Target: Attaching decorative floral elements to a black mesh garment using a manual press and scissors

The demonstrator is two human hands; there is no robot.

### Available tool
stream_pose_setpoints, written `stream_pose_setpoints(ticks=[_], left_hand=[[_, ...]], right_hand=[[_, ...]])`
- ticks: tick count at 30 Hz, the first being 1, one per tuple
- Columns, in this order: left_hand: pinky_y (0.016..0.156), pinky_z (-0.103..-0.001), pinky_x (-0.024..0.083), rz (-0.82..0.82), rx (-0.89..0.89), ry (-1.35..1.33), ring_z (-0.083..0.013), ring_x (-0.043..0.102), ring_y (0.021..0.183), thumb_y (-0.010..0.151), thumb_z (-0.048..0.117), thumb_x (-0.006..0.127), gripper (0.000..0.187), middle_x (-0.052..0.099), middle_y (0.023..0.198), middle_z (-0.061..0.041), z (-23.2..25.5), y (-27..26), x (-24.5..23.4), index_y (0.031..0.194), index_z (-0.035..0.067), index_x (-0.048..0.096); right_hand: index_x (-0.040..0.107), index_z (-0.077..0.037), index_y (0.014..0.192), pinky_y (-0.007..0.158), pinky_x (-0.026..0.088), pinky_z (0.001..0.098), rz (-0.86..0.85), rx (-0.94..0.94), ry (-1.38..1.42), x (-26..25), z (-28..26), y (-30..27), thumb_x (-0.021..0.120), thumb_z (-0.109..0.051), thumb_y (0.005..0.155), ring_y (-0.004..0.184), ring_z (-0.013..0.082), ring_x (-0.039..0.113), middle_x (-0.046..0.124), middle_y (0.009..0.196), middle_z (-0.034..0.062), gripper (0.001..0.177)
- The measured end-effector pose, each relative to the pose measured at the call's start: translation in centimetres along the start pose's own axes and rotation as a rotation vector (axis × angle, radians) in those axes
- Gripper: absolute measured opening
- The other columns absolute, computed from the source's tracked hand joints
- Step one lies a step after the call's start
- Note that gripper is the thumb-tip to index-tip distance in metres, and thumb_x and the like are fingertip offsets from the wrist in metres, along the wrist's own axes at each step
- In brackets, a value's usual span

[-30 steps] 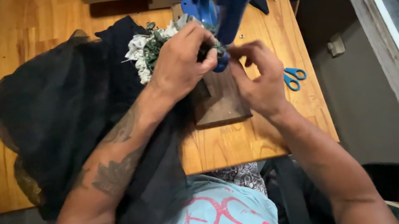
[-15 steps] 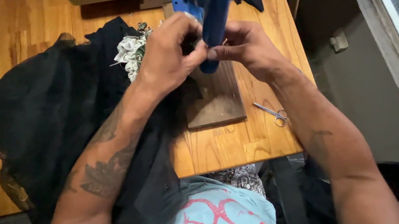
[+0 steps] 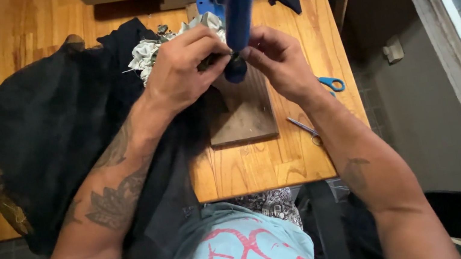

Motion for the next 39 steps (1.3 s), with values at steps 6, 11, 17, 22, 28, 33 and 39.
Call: stream_pose_setpoints(ticks=[6, 11, 17, 22, 28, 33, 39], left_hand=[[0.075, -0.037, 0.058, -0.017, -0.007, 0.013, -0.0284, 0.067, 0.083, 0.096, -0.005, 0.077, 0.012, 0.062, 0.098, -0.013, 0.5, -0.6, 0.5, 0.096, -0.005, 0.065], [0.063, -0.038, 0.055, -0.022, 0.040, 0.196, -0.0275, 0.062, 0.072, 0.098, -0.001, 0.076, 0.014, 0.062, 0.091, -0.012, 1.4, -0.4, 0.6, 0.090, -0.003, 0.064], [0.071, -0.029, 0.058, 0.216, 0.294, 0.515, -0.0234, 0.068, 0.080, 0.104, 0.013, 0.063, 0.016, 0.063, 0.092, -0.005, 0.5, -2.1, 2.9, 0.091, 0.010, 0.071], [0.076, -0.030, 0.060, 0.280, 0.351, 0.624, -0.0273, 0.071, 0.088, 0.104, 0.005, 0.060, 0.016, 0.066, 0.098, -0.011, 1.7, -2.3, 3.2, 0.096, 0.005, 0.073], [0.074, -0.030, 0.060, 0.364, 0.283, 0.445, -0.0254, 0.070, 0.083, 0.103, 0.006, 0.062, 0.016, 0.067, 0.097, -0.009, 1.1, -2.4, 3.4, 0.094, 0.005, 0.075], [0.071, -0.034, 0.060, 0.426, 0.160, 0.219, -0.0257, 0.072, 0.082, 0.098, 0.004, 0.070, 0.008, 0.071, 0.095, -0.009, 0.6, -3.3, 3.9, 0.095, 0.004, 0.078], [0.069, -0.036, 0.060, 0.470, 0.055, 0.085, -0.0266, 0.071, 0.075, 0.094, 0.003, 0.075, 0.006, 0.073, 0.089, -0.009, 1.1, -3.3, 3.8, 0.088, 0.001, 0.075]], right_hand=[[0.068, -0.010, 0.107, 0.075, 0.042, 0.0238, 0.042, -0.104, -0.289, -0.4, -0.3, -0.5, 0.074, -0.014, 0.101, 0.090, 0.0107, 0.056, 0.068, 0.106, 0.0014, 0.010], [0.069, -0.009, 0.107, 0.077, 0.046, 0.0244, 0.049, -0.087, -0.306, -0.2, -0.8, -0.5, 0.072, -0.022, 0.102, 0.087, 0.0110, 0.056, 0.069, 0.106, 0.0026, 0.014], [0.075, 0.000, 0.103, 0.073, 0.048, 0.0259, 0.098, -0.244, -0.223, -0.2, 0.6, -0.2, 0.079, -0.002, 0.096, 0.076, 0.0118, 0.053, 0.064, 0.089, 0.0077, 0.009], [0.077, -0.002, 0.102, 0.074, 0.047, 0.0253, 0.112, -0.263, -0.291, 0.0, 0.3, -0.2, 0.083, -0.004, 0.093, 0.077, 0.0116, 0.053, 0.064, 0.088, 0.0060, 0.011], [0.077, -0.002, 0.103, 0.074, 0.048, 0.0266, 0.125, -0.243, -0.289, -0.7, 0.9, -0.2, 0.080, 0.001, 0.095, 0.077, 0.0111, 0.053, 0.064, 0.088, 0.0064, 0.009], [0.077, -0.003, 0.102, 0.073, 0.048, 0.0279, 0.110, -0.201, -0.312, -1.1, 1.1, -0.3, 0.078, 0.001, 0.096, 0.075, 0.0114, 0.053, 0.066, 0.087, 0.0073, 0.007], [0.069, 0.000, 0.096, 0.072, 0.044, 0.0280, 0.060, -0.092, -0.232, -1.1, 1.6, -0.2, 0.072, 0.000, 0.100, 0.076, 0.0123, 0.049, 0.056, 0.085, 0.0073, 0.005]])
Point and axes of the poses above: each hand's wrist, its own y-axis towards the middle knuckle, its own x-axis out of the palm, z = x × y, the point moved 2 cm from there along y, towards the middle knuckle
